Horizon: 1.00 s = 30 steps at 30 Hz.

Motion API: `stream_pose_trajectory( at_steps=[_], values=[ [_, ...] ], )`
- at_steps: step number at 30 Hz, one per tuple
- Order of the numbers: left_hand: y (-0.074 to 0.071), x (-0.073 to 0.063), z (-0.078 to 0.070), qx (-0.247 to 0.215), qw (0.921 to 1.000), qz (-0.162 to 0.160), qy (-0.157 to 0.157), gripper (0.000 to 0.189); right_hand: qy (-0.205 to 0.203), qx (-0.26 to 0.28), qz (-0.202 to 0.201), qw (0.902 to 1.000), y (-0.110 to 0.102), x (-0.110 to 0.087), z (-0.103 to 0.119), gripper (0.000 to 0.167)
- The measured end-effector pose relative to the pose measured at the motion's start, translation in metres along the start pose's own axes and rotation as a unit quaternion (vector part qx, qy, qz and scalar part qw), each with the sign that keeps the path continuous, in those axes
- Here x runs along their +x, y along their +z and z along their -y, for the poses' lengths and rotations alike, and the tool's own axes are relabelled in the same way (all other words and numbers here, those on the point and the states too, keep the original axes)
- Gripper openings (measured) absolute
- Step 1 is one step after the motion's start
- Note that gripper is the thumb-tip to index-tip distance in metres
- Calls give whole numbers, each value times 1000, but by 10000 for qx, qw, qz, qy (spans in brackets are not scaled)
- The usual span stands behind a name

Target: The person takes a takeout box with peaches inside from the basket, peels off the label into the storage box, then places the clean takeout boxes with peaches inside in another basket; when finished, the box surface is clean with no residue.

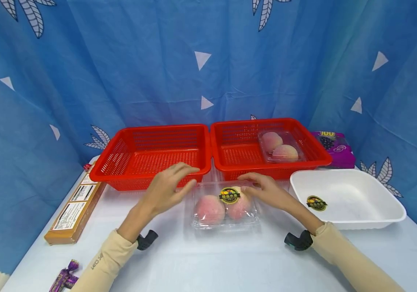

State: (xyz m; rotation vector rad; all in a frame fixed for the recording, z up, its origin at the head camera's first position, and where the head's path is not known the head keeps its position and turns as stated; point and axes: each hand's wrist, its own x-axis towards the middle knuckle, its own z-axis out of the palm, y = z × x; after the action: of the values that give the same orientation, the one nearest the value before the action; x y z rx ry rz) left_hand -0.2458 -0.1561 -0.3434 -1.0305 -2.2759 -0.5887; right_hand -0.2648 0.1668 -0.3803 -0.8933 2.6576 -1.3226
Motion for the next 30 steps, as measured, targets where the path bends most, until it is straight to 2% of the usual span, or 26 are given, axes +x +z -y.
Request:
stream_pose_trajectory(
  at_steps=[2, 5, 7, 9, 11, 14, 20, 23, 26, 30],
  values=[
    [13, -3, -11, -21, 9985, 555, 20, 36, -312, -287, 75, 9991, -4, -3, 8, 43],
    [27, -10, -18, -51, 9892, 1409, -398, 51, -658, -611, 295, 9955, -6, -4, 16, 43],
    [34, -13, -18, -157, 9808, 1792, -759, 59, -794, -762, 429, 9930, -7, -4, 19, 40],
    [37, -16, -17, -305, 9737, 2002, -1040, 63, -864, -942, 474, 9907, -6, -3, 21, 36],
    [39, -17, -15, -410, 9715, 2030, -1153, 65, -960, -1132, 419, 9880, -5, -2, 22, 33],
    [39, -16, -14, -417, 9724, 1992, -1140, 66, -1205, -1461, 271, 9815, -4, 1, 23, 27],
    [40, -15, -13, -368, 9717, 2031, -1145, 68, -1930, -1954, -282, 9611, 4, 3, 20, 16],
    [41, -16, -13, -402, 9709, 2054, -1164, 67, -2095, -2163, -605, 9517, 9, 3, 19, 14],
    [42, -17, -13, -453, 9704, 2042, -1208, 66, -1979, -2024, -636, 9570, 15, 4, 21, 14],
    [42, -18, -13, -498, 9689, 2046, -1297, 64, -1546, -1310, -394, 9785, 18, 6, 28, 11]
  ],
)
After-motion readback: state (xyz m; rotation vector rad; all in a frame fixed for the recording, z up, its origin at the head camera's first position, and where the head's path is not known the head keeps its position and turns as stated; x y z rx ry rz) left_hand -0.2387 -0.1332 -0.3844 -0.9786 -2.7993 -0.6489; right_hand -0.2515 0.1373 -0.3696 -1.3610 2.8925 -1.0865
